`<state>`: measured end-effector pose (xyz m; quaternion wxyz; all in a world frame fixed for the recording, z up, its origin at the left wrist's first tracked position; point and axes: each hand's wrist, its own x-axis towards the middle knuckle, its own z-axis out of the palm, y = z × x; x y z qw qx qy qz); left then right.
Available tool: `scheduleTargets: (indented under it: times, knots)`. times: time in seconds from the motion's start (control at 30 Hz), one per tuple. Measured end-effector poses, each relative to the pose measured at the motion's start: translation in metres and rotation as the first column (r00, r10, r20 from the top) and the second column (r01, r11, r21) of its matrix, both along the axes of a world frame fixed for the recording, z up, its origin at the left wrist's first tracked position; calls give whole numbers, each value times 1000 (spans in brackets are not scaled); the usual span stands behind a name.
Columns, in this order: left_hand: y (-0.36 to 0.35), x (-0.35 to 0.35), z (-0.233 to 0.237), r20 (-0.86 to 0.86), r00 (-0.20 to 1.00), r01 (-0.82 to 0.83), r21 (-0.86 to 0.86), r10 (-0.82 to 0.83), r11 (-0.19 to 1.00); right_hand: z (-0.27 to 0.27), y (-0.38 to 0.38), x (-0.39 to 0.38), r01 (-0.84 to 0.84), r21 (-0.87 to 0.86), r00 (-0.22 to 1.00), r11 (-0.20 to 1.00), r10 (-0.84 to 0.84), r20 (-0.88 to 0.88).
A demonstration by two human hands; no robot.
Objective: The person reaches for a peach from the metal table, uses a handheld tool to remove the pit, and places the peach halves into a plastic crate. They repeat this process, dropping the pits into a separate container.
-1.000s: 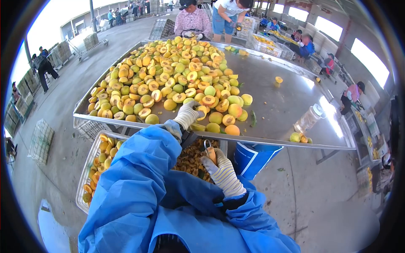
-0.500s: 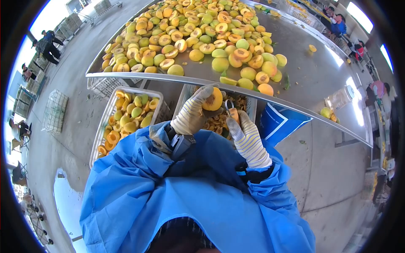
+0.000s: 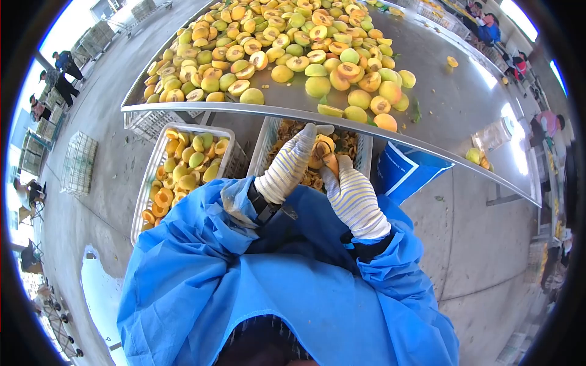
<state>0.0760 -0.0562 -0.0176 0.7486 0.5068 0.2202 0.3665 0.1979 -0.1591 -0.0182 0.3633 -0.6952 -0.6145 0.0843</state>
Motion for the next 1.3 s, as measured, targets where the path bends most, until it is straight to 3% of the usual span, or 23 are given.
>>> scheduleTargets:
  times: [0.17,0.27,0.37,0.43,0.47,0.5,0.57,0.67,0.77,0.83,0.87,0.97,1.07,1.17,1.27,1.3]
  knots:
    - [2,0,-5,-87,996,28,-18,-30,999,-14,-1,-4,-27,17,999,999,27,25]
    - [6,-3,-4,-181,980,75,-29,-79,997,-30,-1,5,-168,80,973,983,178,-150]
    - [9,-8,2,-269,956,118,-28,-121,993,-49,4,11,-254,207,934,945,295,-199]
    - [13,-12,4,-317,936,147,-36,-151,988,-1,-7,12,-340,-186,676,922,101,-730]
    - [10,-10,4,-226,972,76,22,-69,997,17,-11,13,-446,-336,478,830,-96,-873]
    - [3,-6,2,-127,992,-1,74,11,997,19,-12,12,-444,-323,405,836,-134,-904]
    - [-4,2,-3,16,990,-140,179,139,974,21,-14,7,-438,-294,250,850,-198,-948]
    - [-3,2,-6,-25,993,-116,54,118,992,20,-13,1,-442,-286,367,850,-120,-922]
    - [7,-7,-2,-105,992,61,-70,-69,996,24,-14,6,-457,-338,524,822,-58,-850]
    - [9,-8,1,-139,980,131,-102,-145,986,25,-18,3,-522,-313,292,794,-179,-940]
    - [7,-7,2,-138,985,90,-83,-101,992,26,-19,2,-551,-294,171,781,-239,-956]
    - [3,-2,-4,-125,991,-41,1,41,999,21,-17,-4,-559,-151,-26,816,-200,-980]
    - [-6,3,-3,-24,995,-100,-4,100,995,22,-17,-14,-453,-251,146,856,-206,-968]
    - [0,2,-6,-111,993,-39,-8,38,999,18,-17,-6,-482,-278,149,831,-235,-961]
    - [5,-4,5,-103,985,132,-40,-136,990,23,-18,11,-650,-139,-50,747,-224,-973]
    - [6,-3,6,-120,984,129,-5,-129,992,21,-17,12,-657,-141,-58,740,-236,-970]
